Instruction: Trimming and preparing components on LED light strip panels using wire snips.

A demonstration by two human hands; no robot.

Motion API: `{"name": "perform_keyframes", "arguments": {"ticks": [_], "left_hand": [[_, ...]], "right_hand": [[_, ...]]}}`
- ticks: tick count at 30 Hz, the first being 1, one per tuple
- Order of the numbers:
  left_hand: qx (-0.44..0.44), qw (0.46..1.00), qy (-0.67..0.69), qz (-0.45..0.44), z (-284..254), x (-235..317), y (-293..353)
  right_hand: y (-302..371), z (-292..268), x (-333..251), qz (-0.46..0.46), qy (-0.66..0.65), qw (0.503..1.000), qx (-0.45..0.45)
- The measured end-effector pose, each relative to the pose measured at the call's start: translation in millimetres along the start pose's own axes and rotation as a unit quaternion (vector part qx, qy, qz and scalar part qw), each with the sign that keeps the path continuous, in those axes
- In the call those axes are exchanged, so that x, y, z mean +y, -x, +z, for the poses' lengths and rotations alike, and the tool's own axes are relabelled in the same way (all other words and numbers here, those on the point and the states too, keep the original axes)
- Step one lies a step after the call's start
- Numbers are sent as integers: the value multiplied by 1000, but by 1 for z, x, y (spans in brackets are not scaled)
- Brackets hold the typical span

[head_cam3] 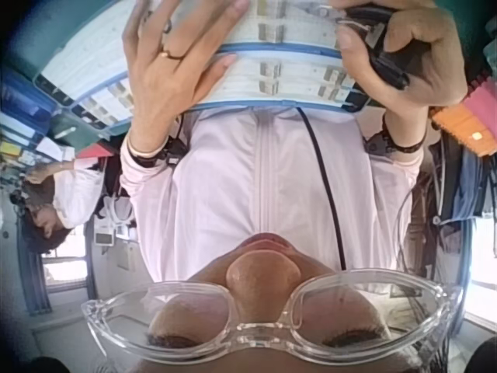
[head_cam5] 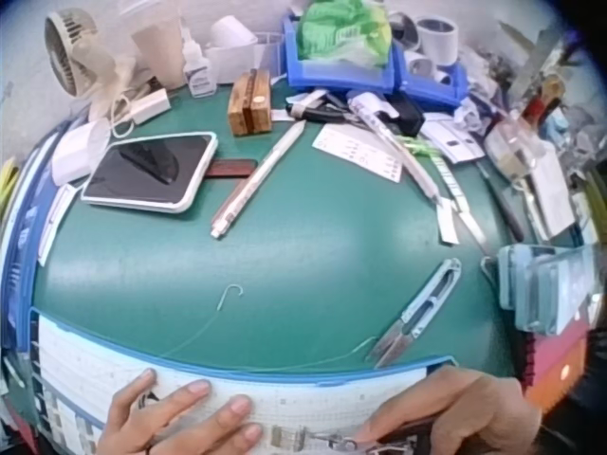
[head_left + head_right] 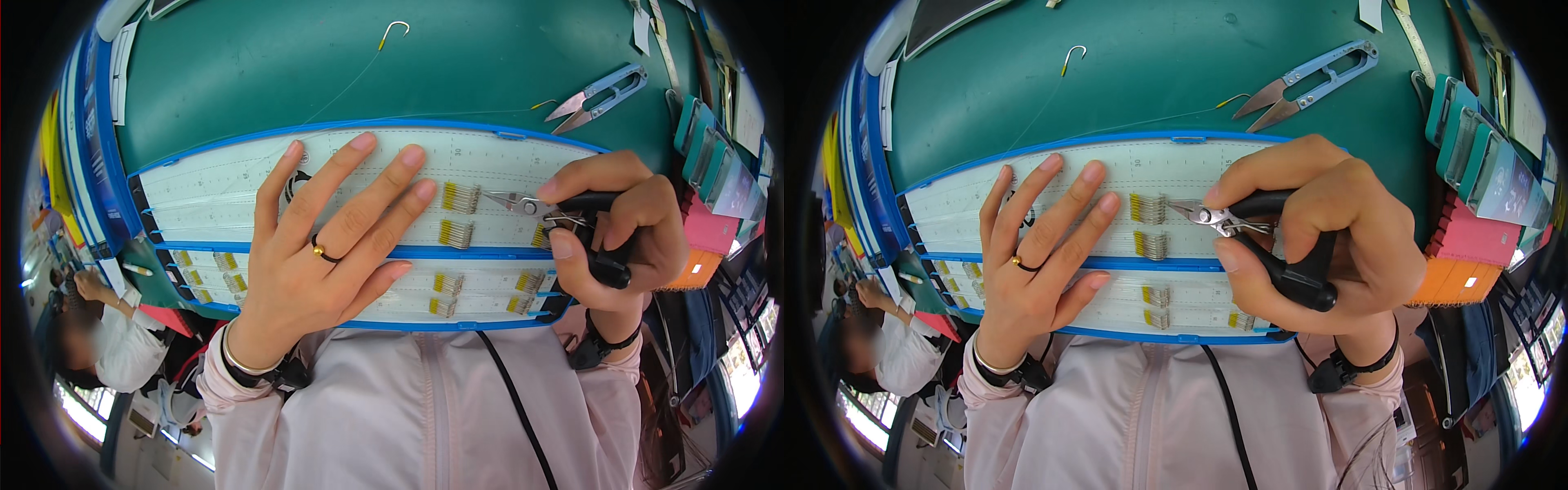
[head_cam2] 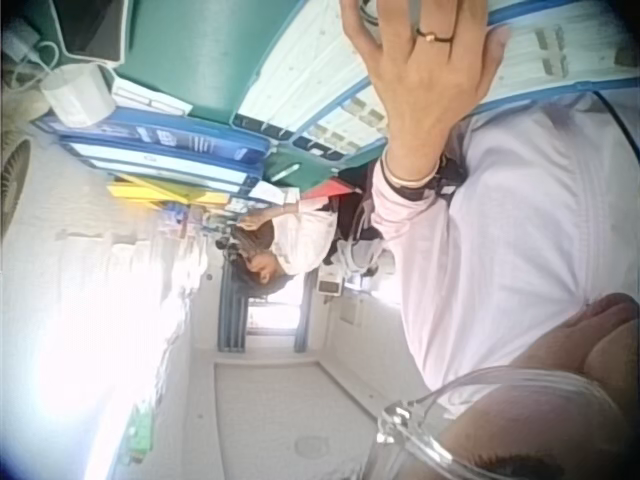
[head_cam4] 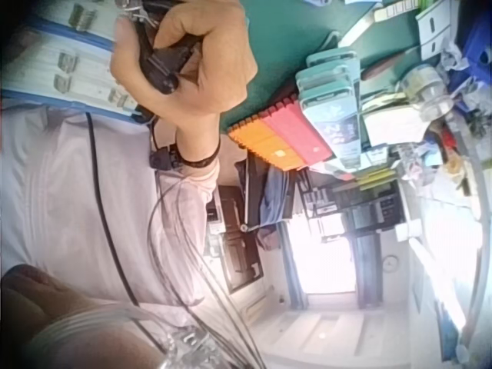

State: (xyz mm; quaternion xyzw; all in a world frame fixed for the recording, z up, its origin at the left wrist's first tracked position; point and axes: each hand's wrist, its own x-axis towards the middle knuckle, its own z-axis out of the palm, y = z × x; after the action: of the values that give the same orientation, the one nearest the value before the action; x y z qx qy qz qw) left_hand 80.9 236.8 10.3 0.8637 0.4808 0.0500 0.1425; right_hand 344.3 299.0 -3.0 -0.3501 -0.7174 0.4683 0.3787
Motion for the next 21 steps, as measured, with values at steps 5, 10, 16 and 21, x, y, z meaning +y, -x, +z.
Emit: {"name": "perform_keyframes", "arguments": {"ticks": [5, 10, 16, 21], "left_hand": [[10, 1000, 5, -12, 0, 2, -2], [19, 999, 17, -24, 0, 3, -2], [25, 999, 22, -15, 1, 2, -1], [-1, 1000, 0, -3, 1, 0, 1]], "right_hand": [[-1, 0, -1, -7, 15, 1000, -21], [-2, -1, 0, -26, 31, 999, -36], [4, -2, -1, -34, 55, 998, 6], [1, -1, 2, -55, 62, 996, -12]]}}
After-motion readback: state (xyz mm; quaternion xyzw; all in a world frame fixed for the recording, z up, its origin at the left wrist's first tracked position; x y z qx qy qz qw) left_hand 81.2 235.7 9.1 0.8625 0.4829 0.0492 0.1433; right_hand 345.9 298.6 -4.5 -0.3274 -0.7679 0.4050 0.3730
